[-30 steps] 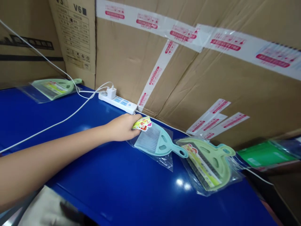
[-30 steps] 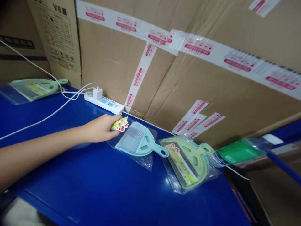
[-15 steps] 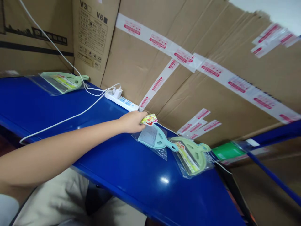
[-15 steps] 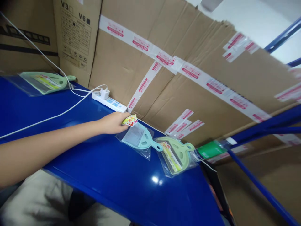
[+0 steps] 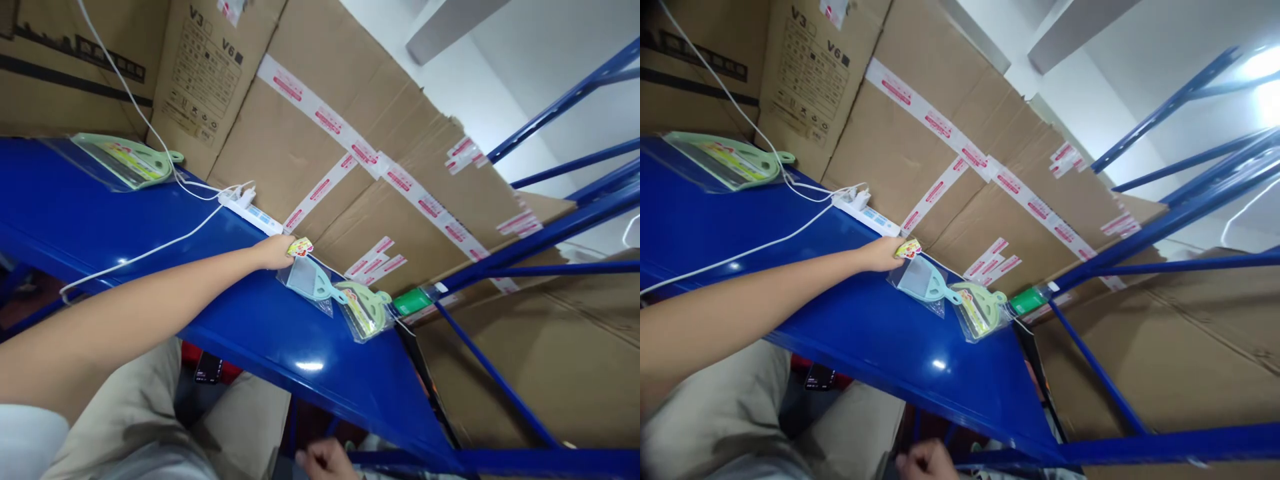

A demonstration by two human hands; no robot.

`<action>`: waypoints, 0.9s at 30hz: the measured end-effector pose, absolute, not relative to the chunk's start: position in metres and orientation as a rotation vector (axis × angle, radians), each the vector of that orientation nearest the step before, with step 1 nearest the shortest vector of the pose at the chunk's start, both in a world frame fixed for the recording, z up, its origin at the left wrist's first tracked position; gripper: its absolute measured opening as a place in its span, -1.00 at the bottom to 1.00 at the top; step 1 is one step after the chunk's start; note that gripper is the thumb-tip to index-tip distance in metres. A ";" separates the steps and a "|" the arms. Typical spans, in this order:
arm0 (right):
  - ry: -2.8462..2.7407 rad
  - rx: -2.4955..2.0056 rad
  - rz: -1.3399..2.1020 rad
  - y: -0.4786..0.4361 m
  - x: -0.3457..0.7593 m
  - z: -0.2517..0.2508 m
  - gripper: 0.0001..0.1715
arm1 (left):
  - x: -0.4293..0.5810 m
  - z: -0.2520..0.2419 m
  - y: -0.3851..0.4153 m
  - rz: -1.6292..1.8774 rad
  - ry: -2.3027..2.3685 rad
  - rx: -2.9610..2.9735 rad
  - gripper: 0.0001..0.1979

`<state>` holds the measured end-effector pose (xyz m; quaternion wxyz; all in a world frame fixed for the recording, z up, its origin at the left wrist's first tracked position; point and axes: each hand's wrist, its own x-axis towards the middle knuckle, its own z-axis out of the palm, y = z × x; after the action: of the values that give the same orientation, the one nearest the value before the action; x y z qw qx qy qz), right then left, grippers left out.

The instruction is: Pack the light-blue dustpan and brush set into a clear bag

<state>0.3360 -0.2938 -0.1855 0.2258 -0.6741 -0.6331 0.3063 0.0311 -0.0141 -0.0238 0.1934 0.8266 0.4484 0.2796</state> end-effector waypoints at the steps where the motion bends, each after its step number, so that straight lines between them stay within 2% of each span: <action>1: -1.898 -1.794 0.847 -0.292 0.333 -0.164 -0.41 | 0.031 -0.025 -0.013 0.774 1.268 2.317 -0.68; 3: -2.089 -1.654 0.698 -0.279 0.323 -0.109 -0.43 | 0.032 -0.028 -0.010 0.749 1.293 2.307 -0.68; 6: -2.142 -1.632 0.488 -0.220 0.307 -0.023 -0.31 | 0.032 -0.032 -0.006 0.711 1.323 2.293 -0.66; 9: -1.952 -1.600 0.098 -0.133 0.297 0.025 -0.33 | 0.030 -0.032 -0.003 0.684 1.356 2.286 -0.61; 11: -1.766 -1.687 -0.055 -0.083 0.295 0.028 -0.39 | 0.029 -0.032 -0.001 0.693 1.383 2.280 -0.56; 14: -1.545 -1.811 -0.221 -0.043 0.297 0.003 -0.60 | 0.027 -0.032 0.002 0.710 1.399 2.260 -0.50; 17: -1.639 -1.897 -0.252 -0.036 0.304 -0.025 -0.72 | 0.028 -0.033 0.005 0.742 1.389 2.211 -0.45; 20: -1.747 -1.894 -0.276 -0.038 0.310 -0.037 -0.76 | 0.030 -0.033 0.005 0.802 1.414 2.094 -0.41; 24: -1.775 -2.031 -0.126 -0.035 0.305 -0.040 -0.72 | 0.033 -0.031 0.002 0.892 1.443 1.913 -0.52; 27: -1.730 -2.123 -0.034 -0.035 0.296 -0.040 -0.73 | 0.034 -0.030 0.000 0.931 1.400 1.811 -0.72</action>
<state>0.2956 -0.0346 -0.0397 0.1999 -0.7596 -0.6188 -0.0122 0.0341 0.0003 -0.0295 0.3290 0.6921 0.5348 0.3559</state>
